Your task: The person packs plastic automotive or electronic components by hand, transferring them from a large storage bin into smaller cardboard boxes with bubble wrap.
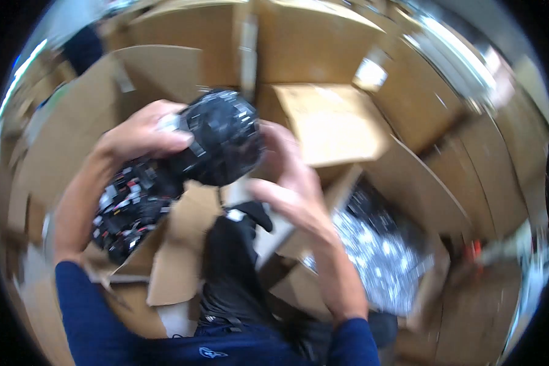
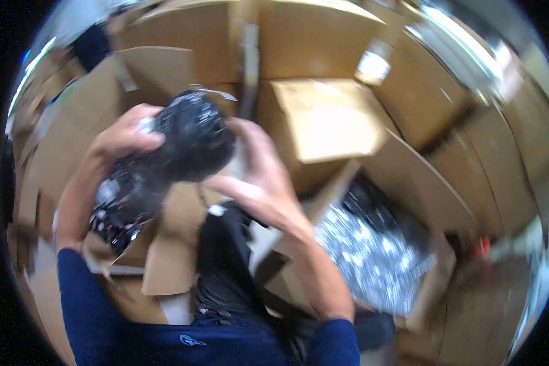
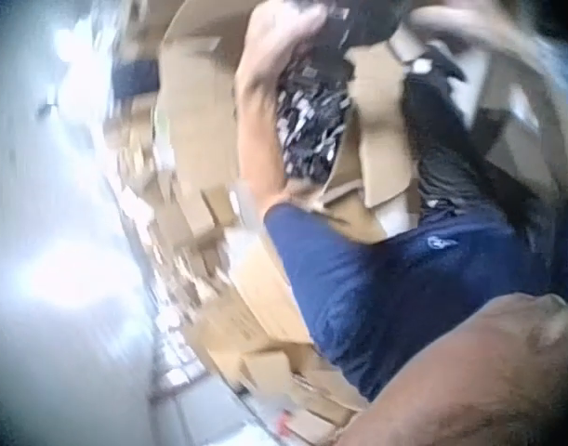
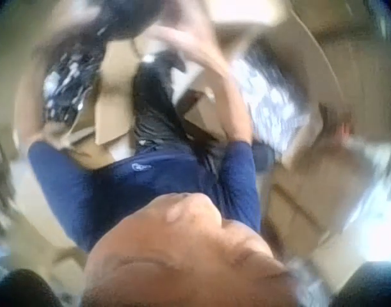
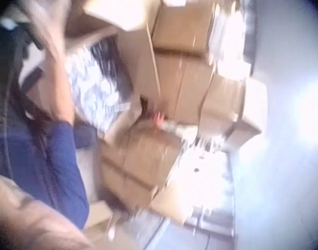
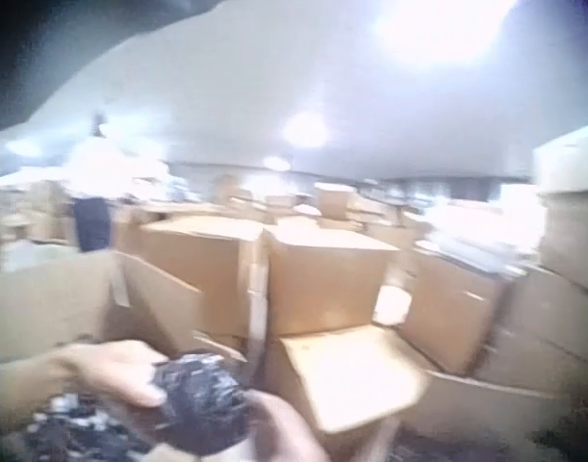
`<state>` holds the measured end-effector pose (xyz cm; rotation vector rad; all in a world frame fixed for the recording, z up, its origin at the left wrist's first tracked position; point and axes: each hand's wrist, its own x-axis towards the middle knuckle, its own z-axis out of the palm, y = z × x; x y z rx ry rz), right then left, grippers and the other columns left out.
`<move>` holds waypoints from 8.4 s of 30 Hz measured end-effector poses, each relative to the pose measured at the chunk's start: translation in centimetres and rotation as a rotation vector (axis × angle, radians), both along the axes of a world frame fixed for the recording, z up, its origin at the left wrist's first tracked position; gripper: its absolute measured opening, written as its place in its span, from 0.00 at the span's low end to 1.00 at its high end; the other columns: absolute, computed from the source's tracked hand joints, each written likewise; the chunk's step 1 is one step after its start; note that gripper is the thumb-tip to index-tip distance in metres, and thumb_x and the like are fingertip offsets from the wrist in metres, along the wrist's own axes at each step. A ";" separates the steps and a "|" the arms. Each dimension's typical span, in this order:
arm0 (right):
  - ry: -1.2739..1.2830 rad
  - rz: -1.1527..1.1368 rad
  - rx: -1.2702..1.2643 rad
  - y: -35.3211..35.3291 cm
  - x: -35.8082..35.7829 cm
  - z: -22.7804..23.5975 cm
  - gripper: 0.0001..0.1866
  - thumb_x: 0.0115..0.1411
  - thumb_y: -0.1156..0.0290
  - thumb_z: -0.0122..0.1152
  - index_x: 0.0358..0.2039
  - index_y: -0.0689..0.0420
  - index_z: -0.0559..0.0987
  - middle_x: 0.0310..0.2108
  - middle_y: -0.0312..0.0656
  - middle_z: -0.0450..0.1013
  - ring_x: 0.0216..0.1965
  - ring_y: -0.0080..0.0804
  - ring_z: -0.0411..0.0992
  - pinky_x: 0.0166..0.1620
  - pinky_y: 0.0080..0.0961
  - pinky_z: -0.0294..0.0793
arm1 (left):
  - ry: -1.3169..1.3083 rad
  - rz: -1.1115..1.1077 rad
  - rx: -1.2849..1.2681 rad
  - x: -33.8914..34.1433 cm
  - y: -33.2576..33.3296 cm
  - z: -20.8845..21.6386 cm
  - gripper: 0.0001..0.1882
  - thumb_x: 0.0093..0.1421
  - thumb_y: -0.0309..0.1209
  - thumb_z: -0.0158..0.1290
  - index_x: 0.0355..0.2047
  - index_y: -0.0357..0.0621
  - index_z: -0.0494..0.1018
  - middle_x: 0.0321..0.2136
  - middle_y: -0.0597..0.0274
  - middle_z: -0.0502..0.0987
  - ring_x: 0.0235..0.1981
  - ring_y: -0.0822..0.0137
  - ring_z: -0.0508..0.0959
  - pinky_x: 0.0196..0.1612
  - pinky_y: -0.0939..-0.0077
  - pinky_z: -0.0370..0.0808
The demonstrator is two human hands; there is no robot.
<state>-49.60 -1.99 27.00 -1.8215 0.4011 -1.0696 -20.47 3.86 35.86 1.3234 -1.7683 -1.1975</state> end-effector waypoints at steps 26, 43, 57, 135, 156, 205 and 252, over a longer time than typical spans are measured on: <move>-0.363 -0.245 1.022 5.9 -38.6 -9.2 0.66 0.53 0.19 0.37 0.71 0.68 0.39 0.54 0.63 0.71 0.54 0.50 0.75 0.56 0.41 0.77 | 0.551 -0.244 -0.447 -44.3 -8.3 -7.8 0.20 0.73 0.42 0.48 0.40 0.35 0.78 0.17 0.68 0.72 0.17 0.80 0.70 0.22 0.82 0.66; 0.355 -1.593 0.166 3.5 -62.8 -28.0 0.25 0.65 0.67 0.62 0.58 0.68 0.72 0.52 0.56 0.75 0.49 0.43 0.76 0.49 0.36 0.80 | -0.387 0.190 -0.809 -11.1 -8.9 -5.4 0.21 0.61 0.31 0.61 0.53 0.37 0.74 0.56 0.52 0.73 0.55 0.60 0.75 0.57 0.67 0.73; 1.018 -1.434 0.351 1.5 -51.6 -19.0 0.27 0.64 0.54 0.62 0.40 0.74 0.79 0.34 0.60 0.79 0.33 0.51 0.75 0.39 0.46 0.76 | -0.642 0.257 0.287 21.6 1.7 -32.2 0.52 0.45 0.50 0.71 0.63 0.30 0.63 0.58 0.36 0.71 0.60 0.47 0.71 0.63 0.62 0.67; 1.267 -0.009 0.556 16.1 -25.2 -29.4 0.18 0.64 0.68 0.56 0.51 0.64 0.78 0.45 0.61 0.77 0.50 0.57 0.75 0.55 0.46 0.72 | -1.131 -0.467 0.426 -36.4 14.3 -55.7 0.53 0.55 0.59 0.59 0.72 0.45 0.51 0.71 0.46 0.53 0.73 0.45 0.50 0.68 0.31 0.47; 1.130 0.159 0.456 15.1 -20.5 -30.3 0.25 0.66 0.54 0.58 0.41 0.69 0.78 0.45 0.66 0.75 0.51 0.61 0.73 0.55 0.48 0.71 | -0.392 0.868 0.435 -22.9 3.8 -50.9 0.30 0.51 0.37 0.68 0.48 0.29 0.71 0.43 0.39 0.80 0.45 0.48 0.82 0.50 0.61 0.77; 0.916 -1.063 0.666 11.9 -37.3 -19.2 0.24 0.67 0.58 0.61 0.53 0.66 0.76 0.41 0.48 0.76 0.41 0.36 0.73 0.48 0.31 0.74 | -1.522 0.334 0.026 30.6 9.0 -38.0 0.31 0.62 0.23 0.44 0.67 0.36 0.55 0.50 0.43 0.72 0.30 0.51 0.84 0.31 0.61 0.82; -0.154 -1.018 0.794 10.0 -47.7 -15.3 0.45 0.54 0.65 0.75 0.67 0.65 0.61 0.60 0.53 0.67 0.57 0.38 0.70 0.60 0.32 0.70 | 0.181 0.085 -0.484 -36.9 -2.0 -10.1 0.19 0.68 0.44 0.56 0.28 0.42 0.76 0.20 0.77 0.70 0.22 0.85 0.65 0.23 0.87 0.60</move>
